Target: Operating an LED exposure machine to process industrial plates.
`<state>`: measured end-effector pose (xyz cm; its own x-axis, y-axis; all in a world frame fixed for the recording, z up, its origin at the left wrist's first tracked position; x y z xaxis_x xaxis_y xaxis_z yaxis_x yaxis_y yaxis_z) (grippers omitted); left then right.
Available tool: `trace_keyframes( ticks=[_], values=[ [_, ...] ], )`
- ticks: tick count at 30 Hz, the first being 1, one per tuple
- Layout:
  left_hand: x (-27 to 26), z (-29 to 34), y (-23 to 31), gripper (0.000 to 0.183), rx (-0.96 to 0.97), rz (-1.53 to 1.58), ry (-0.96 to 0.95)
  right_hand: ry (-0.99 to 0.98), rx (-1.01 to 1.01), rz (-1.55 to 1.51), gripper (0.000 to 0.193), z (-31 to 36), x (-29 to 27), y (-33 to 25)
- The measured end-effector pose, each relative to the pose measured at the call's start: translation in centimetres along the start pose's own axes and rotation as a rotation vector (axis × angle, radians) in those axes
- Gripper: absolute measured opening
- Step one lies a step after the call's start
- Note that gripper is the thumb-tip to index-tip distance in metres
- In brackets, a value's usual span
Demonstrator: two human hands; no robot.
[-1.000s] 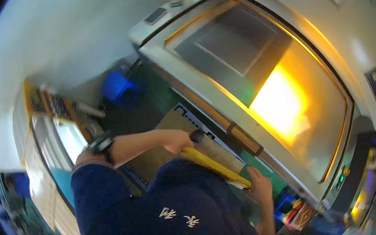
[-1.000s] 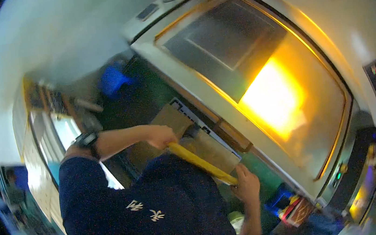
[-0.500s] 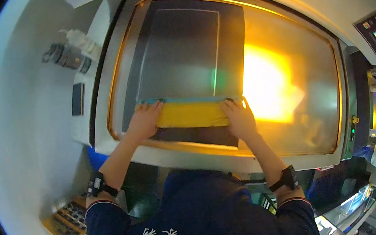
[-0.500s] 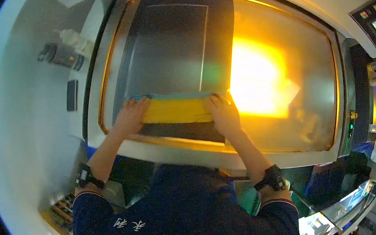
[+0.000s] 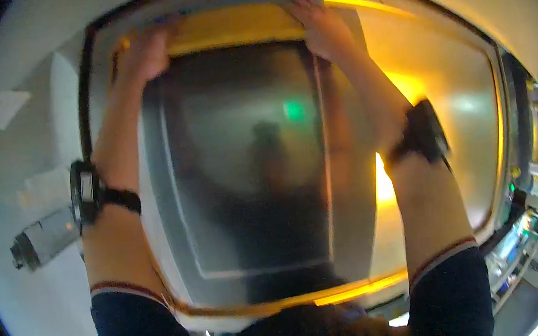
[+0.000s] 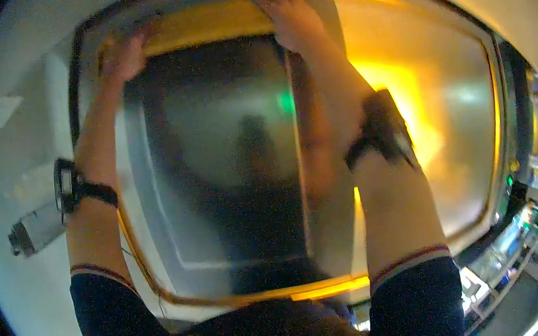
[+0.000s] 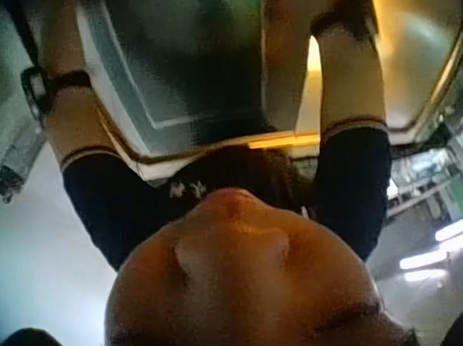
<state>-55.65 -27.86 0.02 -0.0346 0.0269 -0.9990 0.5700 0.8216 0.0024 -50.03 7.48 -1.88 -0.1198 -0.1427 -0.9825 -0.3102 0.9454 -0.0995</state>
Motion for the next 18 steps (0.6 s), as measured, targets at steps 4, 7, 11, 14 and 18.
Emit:
trace_keyframes(
  ticks=[4,7,11,14,18],
  values=[
    [-0.1,2.8,3.3,0.075,-0.130,-0.161,-0.146,-0.035,0.024,0.030,0.065,4.5,1.0,-1.0],
    [-3.3,13.5,7.7,0.074,-0.193,-0.017,-0.267,-0.112,-0.038,-0.091,0.056,13.4,-3.0,-7.5],
    [-5.7,32.6,23.9,0.085,0.028,0.081,-0.765,-0.870,0.328,-0.569,0.046,40.3,-9.9,-11.9],
    [-13.9,42.6,33.7,0.080,-0.054,0.349,-0.937,-0.396,-0.215,-0.415,0.050,54.8,-13.1,-16.4],
    [-10.9,45.6,34.1,0.074,-0.041,0.276,-0.783,-0.599,-0.239,-0.549,0.057,52.4,-13.7,-16.3]
  ],
)
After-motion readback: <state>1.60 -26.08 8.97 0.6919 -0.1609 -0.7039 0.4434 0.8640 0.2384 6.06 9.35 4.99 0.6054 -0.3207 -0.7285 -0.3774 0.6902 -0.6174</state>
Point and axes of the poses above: each hand's wrist, its own z-axis away from the middle knuckle, its own x-axis out of the palm, y = z × x, the point moved 1 cm from there along -z, towards the middle knuckle, and after that the axes turned 1 degree about -x, right-handed, at the moved point
